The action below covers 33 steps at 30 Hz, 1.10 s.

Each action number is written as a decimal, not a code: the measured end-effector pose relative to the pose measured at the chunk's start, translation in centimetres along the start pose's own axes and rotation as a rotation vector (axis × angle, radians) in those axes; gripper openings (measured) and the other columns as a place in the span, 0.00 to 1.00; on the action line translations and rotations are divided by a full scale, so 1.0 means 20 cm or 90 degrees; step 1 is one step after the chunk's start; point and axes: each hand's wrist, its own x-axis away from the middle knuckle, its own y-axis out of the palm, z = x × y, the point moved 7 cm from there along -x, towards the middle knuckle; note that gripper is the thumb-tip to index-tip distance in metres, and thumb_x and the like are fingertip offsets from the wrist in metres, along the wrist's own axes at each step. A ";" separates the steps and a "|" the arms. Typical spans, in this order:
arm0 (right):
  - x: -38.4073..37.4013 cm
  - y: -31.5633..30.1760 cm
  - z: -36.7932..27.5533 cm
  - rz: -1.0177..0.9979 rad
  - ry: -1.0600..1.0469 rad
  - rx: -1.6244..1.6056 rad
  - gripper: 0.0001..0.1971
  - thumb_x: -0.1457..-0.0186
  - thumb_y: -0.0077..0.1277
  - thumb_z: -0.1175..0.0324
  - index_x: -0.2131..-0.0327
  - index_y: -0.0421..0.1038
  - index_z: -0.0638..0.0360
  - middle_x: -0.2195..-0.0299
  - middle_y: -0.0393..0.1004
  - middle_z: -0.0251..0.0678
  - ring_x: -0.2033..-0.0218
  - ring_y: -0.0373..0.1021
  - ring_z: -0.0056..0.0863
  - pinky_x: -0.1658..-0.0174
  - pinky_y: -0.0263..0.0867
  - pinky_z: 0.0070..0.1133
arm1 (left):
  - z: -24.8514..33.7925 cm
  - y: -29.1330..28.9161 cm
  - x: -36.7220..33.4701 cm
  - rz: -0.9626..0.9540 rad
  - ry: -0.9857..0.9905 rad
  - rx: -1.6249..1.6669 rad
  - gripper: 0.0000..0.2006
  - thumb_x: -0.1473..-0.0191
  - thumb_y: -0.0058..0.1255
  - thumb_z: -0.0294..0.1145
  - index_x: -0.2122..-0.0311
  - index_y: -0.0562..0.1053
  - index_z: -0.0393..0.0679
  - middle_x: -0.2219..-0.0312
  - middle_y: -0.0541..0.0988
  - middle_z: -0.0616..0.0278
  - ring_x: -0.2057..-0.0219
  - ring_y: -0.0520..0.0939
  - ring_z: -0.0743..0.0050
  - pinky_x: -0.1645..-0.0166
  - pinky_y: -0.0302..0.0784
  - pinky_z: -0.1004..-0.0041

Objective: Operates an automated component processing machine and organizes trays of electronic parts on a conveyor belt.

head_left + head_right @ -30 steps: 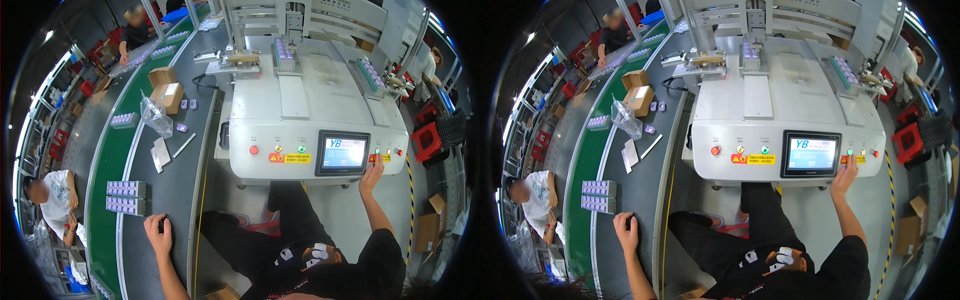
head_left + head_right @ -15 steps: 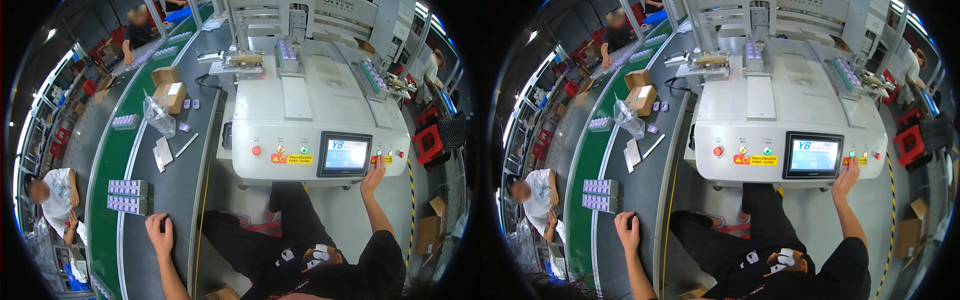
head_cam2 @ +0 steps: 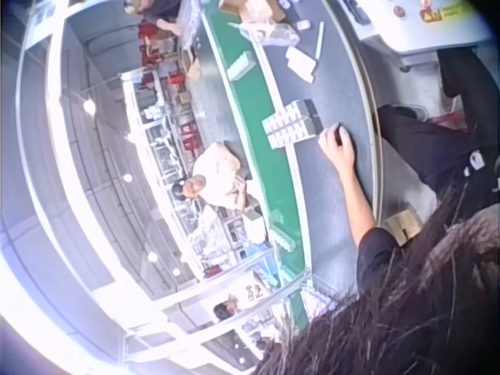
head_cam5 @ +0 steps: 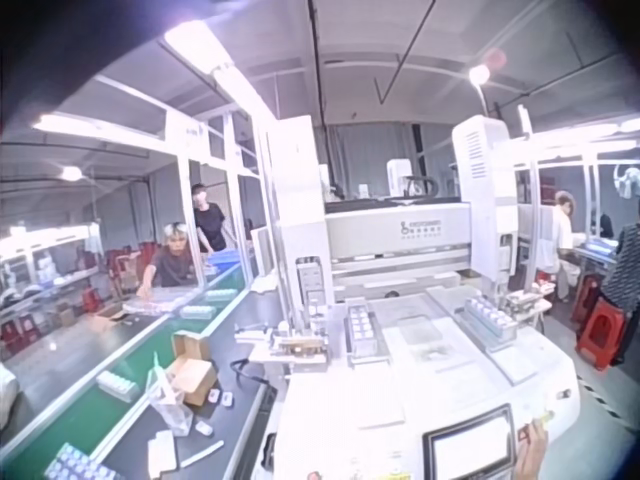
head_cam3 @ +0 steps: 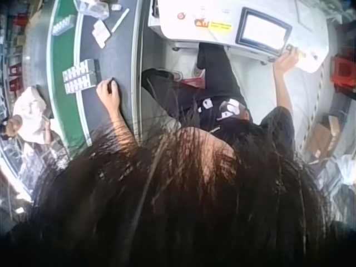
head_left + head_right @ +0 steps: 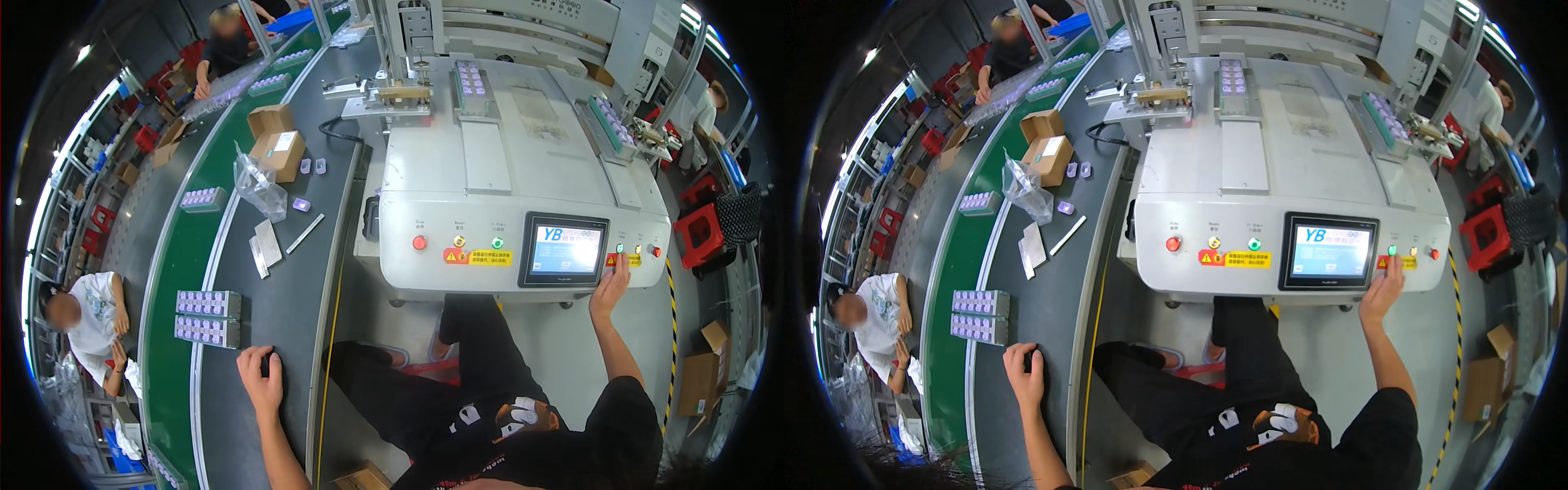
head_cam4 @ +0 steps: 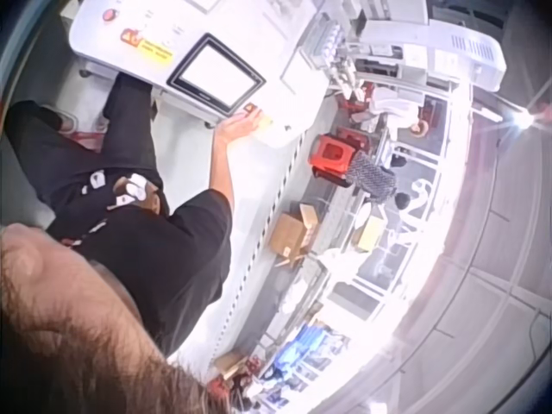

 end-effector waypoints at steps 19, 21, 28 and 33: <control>-0.01 -0.01 -0.02 -0.002 0.000 -0.017 0.22 0.40 0.32 0.69 0.43 0.55 0.66 0.41 0.56 0.47 0.39 0.51 0.43 0.37 0.41 0.35 | -0.01 0.00 0.01 0.005 0.006 0.009 0.07 0.52 0.52 0.26 0.65 0.74 0.39 0.66 0.73 0.55 0.61 0.71 0.57 0.54 0.65 0.65; -0.02 -0.01 -0.01 -0.003 0.002 -0.023 0.22 0.40 0.32 0.69 0.43 0.55 0.66 0.41 0.56 0.47 0.39 0.51 0.43 0.37 0.41 0.35 | -0.01 0.00 0.00 0.000 0.002 0.010 0.07 0.52 0.52 0.26 0.65 0.74 0.39 0.66 0.73 0.55 0.60 0.71 0.57 0.54 0.65 0.65; -0.01 0.00 0.00 -0.005 0.005 -0.013 0.22 0.40 0.32 0.69 0.43 0.55 0.67 0.41 0.56 0.48 0.39 0.50 0.43 0.37 0.41 0.35 | -0.02 0.01 0.00 -0.008 -0.002 0.002 0.08 0.52 0.52 0.26 0.65 0.74 0.39 0.66 0.72 0.55 0.60 0.71 0.57 0.53 0.65 0.66; -0.01 0.00 0.00 -0.008 0.006 -0.003 0.23 0.40 0.32 0.69 0.43 0.55 0.67 0.41 0.56 0.48 0.39 0.50 0.43 0.37 0.41 0.35 | -0.01 0.00 0.00 -0.002 0.001 0.008 0.08 0.52 0.52 0.26 0.65 0.74 0.39 0.66 0.72 0.55 0.61 0.71 0.57 0.54 0.65 0.66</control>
